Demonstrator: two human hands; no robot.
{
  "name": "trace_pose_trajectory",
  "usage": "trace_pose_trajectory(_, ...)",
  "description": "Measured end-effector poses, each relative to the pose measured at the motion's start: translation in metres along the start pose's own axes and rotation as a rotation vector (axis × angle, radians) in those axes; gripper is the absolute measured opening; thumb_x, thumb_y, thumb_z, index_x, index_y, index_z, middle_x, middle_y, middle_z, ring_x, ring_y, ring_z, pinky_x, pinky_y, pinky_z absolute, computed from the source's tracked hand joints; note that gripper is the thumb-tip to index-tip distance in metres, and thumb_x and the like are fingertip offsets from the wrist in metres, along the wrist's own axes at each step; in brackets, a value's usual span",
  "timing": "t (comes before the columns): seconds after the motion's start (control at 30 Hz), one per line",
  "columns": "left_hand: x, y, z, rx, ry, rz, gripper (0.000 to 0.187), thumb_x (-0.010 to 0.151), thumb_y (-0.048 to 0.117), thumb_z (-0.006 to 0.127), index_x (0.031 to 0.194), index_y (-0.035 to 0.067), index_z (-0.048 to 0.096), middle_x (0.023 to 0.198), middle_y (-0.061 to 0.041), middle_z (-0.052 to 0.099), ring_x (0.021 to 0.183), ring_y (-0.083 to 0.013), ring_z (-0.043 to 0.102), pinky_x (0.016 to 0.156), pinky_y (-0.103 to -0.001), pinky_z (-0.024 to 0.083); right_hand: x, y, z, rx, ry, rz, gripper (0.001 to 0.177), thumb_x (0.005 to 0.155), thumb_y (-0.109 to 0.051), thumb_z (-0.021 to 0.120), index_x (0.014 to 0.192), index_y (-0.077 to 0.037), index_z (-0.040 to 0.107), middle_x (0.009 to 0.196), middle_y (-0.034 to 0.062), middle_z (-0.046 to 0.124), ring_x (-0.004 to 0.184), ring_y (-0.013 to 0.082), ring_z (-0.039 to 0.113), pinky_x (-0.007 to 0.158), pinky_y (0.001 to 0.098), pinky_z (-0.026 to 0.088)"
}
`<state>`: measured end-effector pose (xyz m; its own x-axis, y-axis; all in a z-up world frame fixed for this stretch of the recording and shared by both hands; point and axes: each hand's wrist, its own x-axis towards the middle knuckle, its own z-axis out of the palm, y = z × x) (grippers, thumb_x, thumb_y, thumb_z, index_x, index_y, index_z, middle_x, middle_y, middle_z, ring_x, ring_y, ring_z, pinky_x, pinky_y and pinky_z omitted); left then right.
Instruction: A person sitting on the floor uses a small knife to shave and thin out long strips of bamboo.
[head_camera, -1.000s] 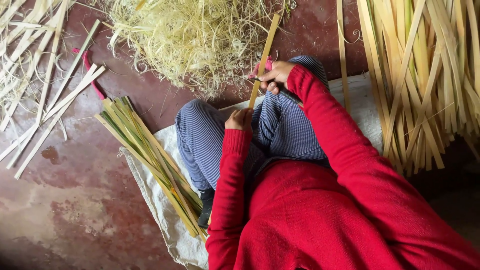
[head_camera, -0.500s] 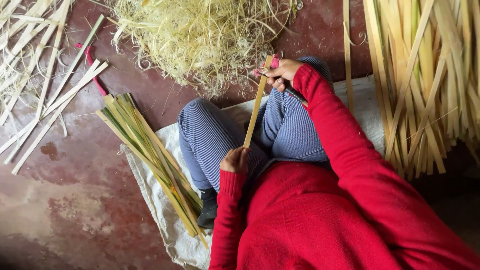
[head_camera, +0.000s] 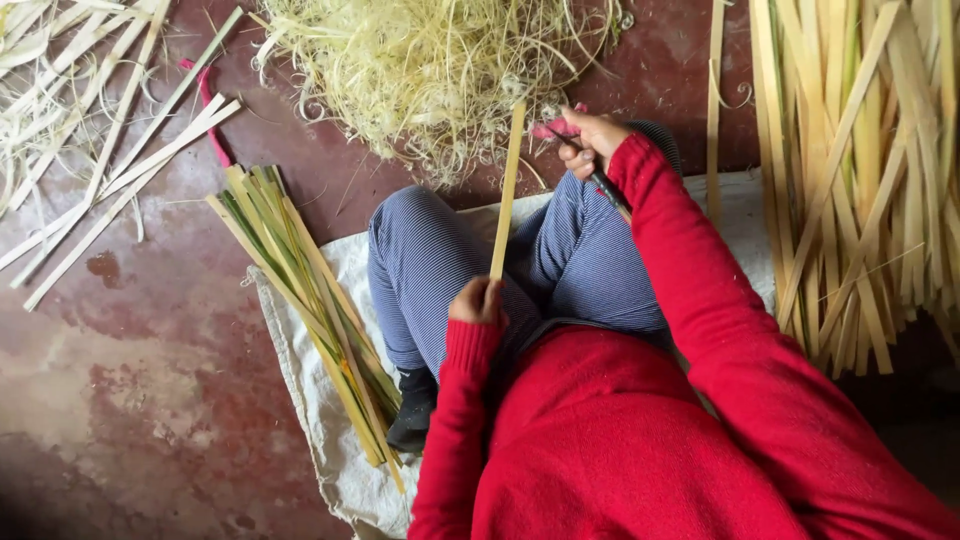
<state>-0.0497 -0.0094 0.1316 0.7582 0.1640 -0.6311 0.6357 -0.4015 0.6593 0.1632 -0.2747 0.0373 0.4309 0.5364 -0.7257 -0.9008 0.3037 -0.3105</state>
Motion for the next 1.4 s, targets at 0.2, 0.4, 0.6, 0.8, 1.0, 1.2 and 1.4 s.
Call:
trace_pose_trajectory(0.2, 0.085, 0.025, 0.05, 0.113, -0.067, -0.036, 0.019, 0.096, 0.031, 0.061, 0.095, 0.019, 0.075, 0.055, 0.0, 0.069, 0.049, -0.0136, 0.07, 0.049, -0.025, 0.057, -0.004, 0.009, -0.014, -0.076, -0.047, -0.012, 0.019, 0.103, -0.019, 0.059, 0.086, -0.013, 0.051, 0.073, 0.0, 0.048, 0.047, 0.0016, 0.037, 0.042, 0.0198, 0.032)
trace_pose_trajectory(0.4, 0.118, 0.035, 0.075, 0.199, -0.112, -0.036, 0.029, 0.097, 0.039, 0.061, 0.105, 0.014, 0.075, 0.075, -0.006, 0.073, 0.069, -0.0207, 0.074, 0.06, -0.032, 0.06, -0.003, 0.011, -0.016, -0.124, -0.073, -0.052, 0.021, 0.103, -0.012, 0.061, 0.083, -0.013, 0.055, 0.072, 0.0022, 0.05, 0.046, 0.0024, 0.039, 0.041, 0.0204, 0.034)
trace_pose_trajectory(0.6, 0.165, 0.047, 0.091, 0.22, -0.123, -0.035, 0.034, 0.097, 0.047, 0.058, 0.111, 0.021, 0.076, 0.082, -0.004, 0.076, 0.079, -0.0214, 0.077, 0.075, -0.037, 0.063, 0.019, 0.019, -0.027, -0.231, -0.039, -0.038, 0.017, 0.101, -0.011, 0.065, 0.086, -0.013, 0.058, 0.072, 0.0058, 0.054, 0.046, 0.0048, 0.04, 0.042, 0.0224, 0.036)
trace_pose_trajectory(0.8, 0.165, 0.037, 0.096, 0.249, -0.076, -0.056, 0.03, 0.095, 0.051, 0.059, 0.102, 0.029, 0.079, 0.074, -0.002, 0.074, 0.077, -0.0181, 0.074, 0.072, -0.034, 0.061, 0.02, 0.017, -0.022, -0.218, 0.014, 0.029, 0.011, 0.099, -0.009, 0.067, 0.092, -0.013, 0.059, 0.074, 0.0069, 0.057, 0.047, 0.0054, 0.041, 0.042, 0.0232, 0.037)
trace_pose_trajectory(1.0, 0.12, 0.067, 0.064, 0.244, -0.089, -0.065, 0.032, 0.097, 0.05, 0.059, 0.107, 0.027, 0.078, 0.095, -0.011, 0.078, 0.098, -0.0316, 0.074, 0.086, -0.043, 0.061, 0.026, 0.021, -0.025, -0.226, 0.033, 0.064, 0.011, 0.097, -0.009, 0.07, 0.093, -0.013, 0.06, 0.075, 0.009, 0.061, 0.047, 0.0065, 0.043, 0.043, 0.0247, 0.038)
trace_pose_trajectory(1.2, 0.097, 0.06, 0.054, 0.264, -0.091, -0.056, 0.032, 0.101, 0.046, 0.057, 0.11, 0.025, 0.078, 0.097, -0.009, 0.078, 0.096, -0.0293, 0.074, 0.084, -0.042, 0.061, 0.015, 0.011, -0.013, -0.196, 0.04, 0.073, 0.011, 0.097, -0.009, 0.07, 0.093, -0.013, 0.06, 0.074, 0.0094, 0.06, 0.048, 0.0077, 0.043, 0.044, 0.0253, 0.038)
trace_pose_trajectory(1.4, 0.074, 0.046, 0.042, 0.243, -0.051, 0.034, 0.033, 0.101, 0.042, 0.057, 0.109, 0.017, 0.077, 0.094, -0.013, 0.076, 0.09, -0.032, 0.073, 0.075, -0.043, 0.062, 0.021, 0.016, -0.017, -0.203, 0.023, 0.085, 0.009, 0.098, -0.01, 0.069, 0.093, -0.011, 0.062, 0.076, 0.0099, 0.062, 0.049, 0.0074, 0.043, 0.045, 0.025, 0.039)
